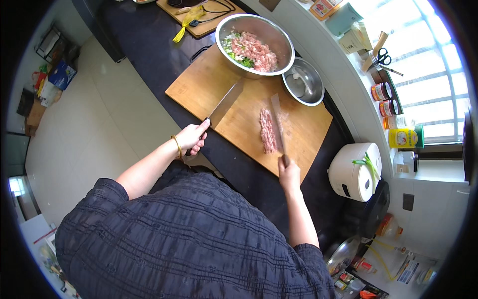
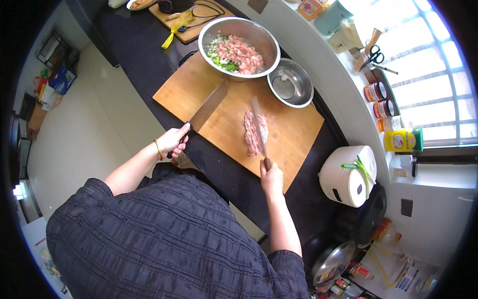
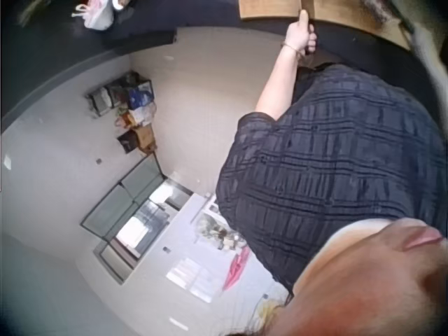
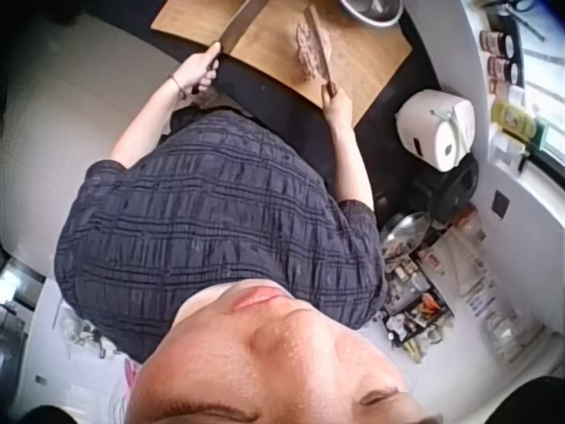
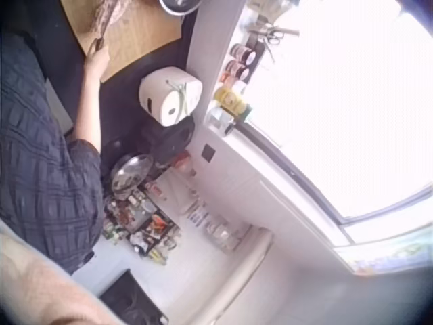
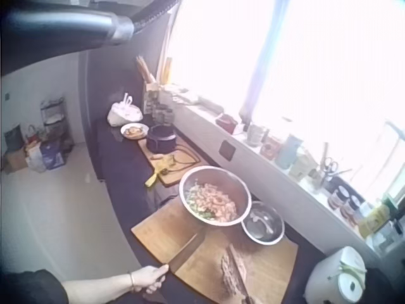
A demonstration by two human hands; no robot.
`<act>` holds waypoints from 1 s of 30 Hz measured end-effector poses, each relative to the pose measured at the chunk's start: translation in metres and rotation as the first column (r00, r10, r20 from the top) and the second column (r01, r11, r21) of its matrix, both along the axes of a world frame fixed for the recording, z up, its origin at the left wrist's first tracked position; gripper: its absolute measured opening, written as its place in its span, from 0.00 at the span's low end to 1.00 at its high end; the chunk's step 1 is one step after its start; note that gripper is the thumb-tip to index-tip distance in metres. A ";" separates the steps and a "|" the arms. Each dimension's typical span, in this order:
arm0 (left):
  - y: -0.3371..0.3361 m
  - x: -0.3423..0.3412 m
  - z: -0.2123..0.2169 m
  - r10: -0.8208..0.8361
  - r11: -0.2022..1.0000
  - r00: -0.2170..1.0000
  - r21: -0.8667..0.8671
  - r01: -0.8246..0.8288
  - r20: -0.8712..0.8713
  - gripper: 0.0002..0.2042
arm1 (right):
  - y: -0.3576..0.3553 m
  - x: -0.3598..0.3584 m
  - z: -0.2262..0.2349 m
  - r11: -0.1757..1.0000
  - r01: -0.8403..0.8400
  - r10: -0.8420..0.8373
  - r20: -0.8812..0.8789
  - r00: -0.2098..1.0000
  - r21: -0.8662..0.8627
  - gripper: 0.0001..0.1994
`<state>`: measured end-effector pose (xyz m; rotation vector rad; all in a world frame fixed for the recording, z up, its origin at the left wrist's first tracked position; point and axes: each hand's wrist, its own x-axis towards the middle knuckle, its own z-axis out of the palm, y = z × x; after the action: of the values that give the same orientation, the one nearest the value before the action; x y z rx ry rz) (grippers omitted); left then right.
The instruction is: The person uses two cleavers to chop a piece of raw meat on a wooden cutting board. The person repeatedly chops the meat into smaller pieces and occasionally gathers the minced meat into a pile.
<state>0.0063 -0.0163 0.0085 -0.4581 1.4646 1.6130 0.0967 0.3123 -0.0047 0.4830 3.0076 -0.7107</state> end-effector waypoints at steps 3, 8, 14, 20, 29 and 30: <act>-0.002 -0.003 -0.002 -0.001 1.000 1.000 0.000 0.001 0.005 0.24 | 0.006 -0.014 0.020 0.992 -0.076 0.050 0.239 0.970 0.099 0.24; -0.004 -0.005 0.000 -0.001 1.000 1.000 -0.020 0.001 0.007 0.24 | -0.011 -0.024 0.077 0.992 -0.015 0.017 0.015 1.000 -0.129 0.22; -0.004 -0.005 0.000 -0.017 1.000 1.000 -0.008 0.017 0.002 0.24 | 0.018 -0.013 0.024 1.000 0.000 -0.005 0.223 0.975 0.024 0.22; -0.002 -0.004 0.007 -0.034 0.999 0.999 -0.029 0.034 -0.009 0.24 | 0.015 -0.006 0.016 0.993 0.040 -0.037 0.024 0.999 -0.107 0.21; 0.001 -0.006 0.005 -0.056 0.997 0.998 -0.050 0.054 -0.026 0.24 | 0.020 -0.010 0.029 0.995 -0.013 0.014 0.008 1.000 -0.094 0.21; 0.001 -0.004 0.005 -0.062 0.997 0.998 -0.048 0.061 -0.014 0.24 | 0.028 -0.005 0.007 0.994 -0.033 0.005 0.246 0.969 0.109 0.21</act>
<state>0.0021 -0.0155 0.0131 -0.4238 1.5173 1.5391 0.0920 0.3407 0.0027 0.5034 2.8236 -0.4442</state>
